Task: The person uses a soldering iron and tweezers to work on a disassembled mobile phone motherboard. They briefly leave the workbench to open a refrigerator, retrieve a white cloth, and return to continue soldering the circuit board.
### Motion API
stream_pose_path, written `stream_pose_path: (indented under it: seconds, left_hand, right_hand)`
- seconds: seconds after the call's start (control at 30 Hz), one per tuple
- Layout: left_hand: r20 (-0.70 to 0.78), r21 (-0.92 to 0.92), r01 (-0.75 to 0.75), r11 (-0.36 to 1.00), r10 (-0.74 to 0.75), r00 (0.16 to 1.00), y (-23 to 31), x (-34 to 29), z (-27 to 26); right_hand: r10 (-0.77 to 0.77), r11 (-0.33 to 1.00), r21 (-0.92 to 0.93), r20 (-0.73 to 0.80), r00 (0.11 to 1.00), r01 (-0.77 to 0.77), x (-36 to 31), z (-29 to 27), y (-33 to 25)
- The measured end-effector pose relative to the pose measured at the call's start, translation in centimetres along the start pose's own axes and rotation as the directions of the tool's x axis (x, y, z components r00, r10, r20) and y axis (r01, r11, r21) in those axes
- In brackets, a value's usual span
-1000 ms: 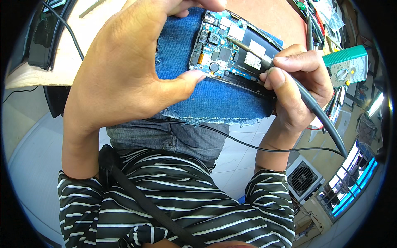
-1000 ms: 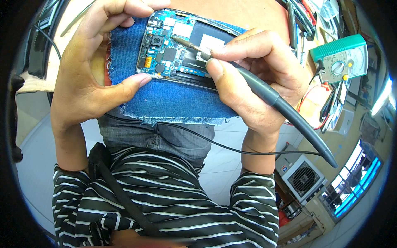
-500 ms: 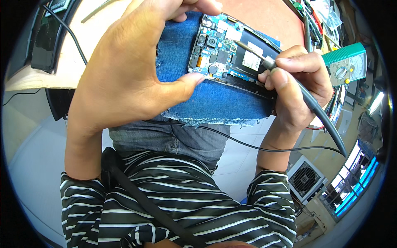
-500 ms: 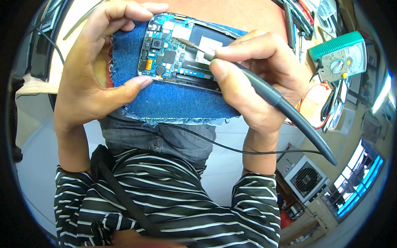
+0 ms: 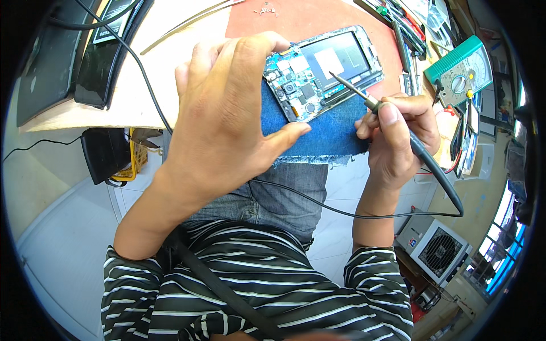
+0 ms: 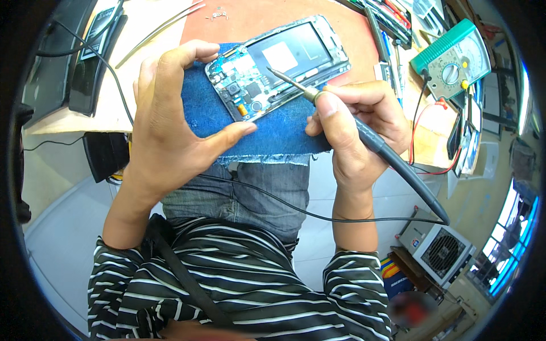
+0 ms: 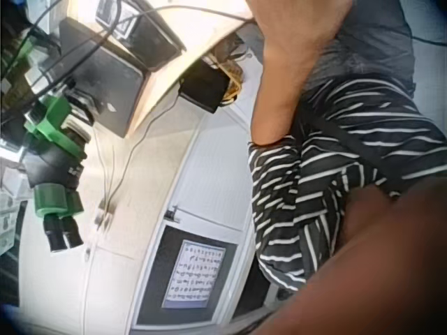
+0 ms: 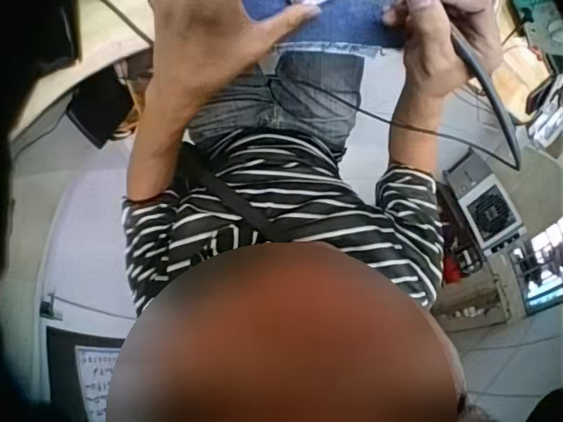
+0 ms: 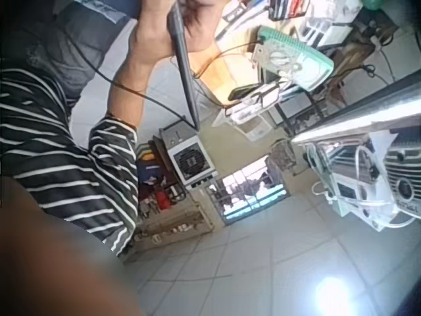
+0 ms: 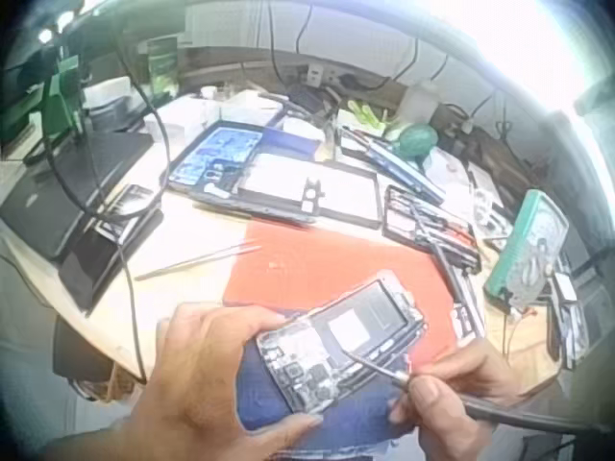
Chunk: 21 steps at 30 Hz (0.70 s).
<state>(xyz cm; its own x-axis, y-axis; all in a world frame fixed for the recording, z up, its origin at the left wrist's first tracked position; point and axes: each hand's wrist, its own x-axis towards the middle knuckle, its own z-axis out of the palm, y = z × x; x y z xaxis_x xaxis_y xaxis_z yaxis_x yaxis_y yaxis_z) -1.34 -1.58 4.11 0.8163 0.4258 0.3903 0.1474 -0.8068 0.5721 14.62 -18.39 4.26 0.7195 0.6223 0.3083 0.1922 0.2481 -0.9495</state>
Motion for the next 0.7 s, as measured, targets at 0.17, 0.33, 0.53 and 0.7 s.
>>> stream_pose_path:
  seconds: [0.17, 0.33, 0.53, 0.7]
  left_hand:
    - [-0.043, 0.021, 0.065, 0.998, -0.064, 0.997, 0.8, -0.5, 1.3]
    - [-0.067, -0.020, 0.029, 0.999, -0.031, 0.997, 0.4, -0.6, 1.1]
    - [-0.042, -0.040, 0.031, 0.999, -0.032, 0.999, 0.0, -0.6, 1.1]
    - [-0.043, -0.045, 0.013, 0.999, -0.015, 0.999, -0.3, -0.6, 1.3]
  right_hand:
    - [-0.014, 0.992, -0.124, 0.054, 0.998, 0.020, 0.3, 0.1, 0.2]
    - [0.017, 0.996, -0.085, 0.068, 0.998, -0.012, 0.2, 0.3, 0.2]
    - [0.035, 0.988, -0.151, 0.089, 0.995, -0.021, 0.1, 0.3, 0.4]
    - [0.030, 0.983, -0.183, 0.103, 0.994, -0.011, 0.2, 0.4, 0.6]
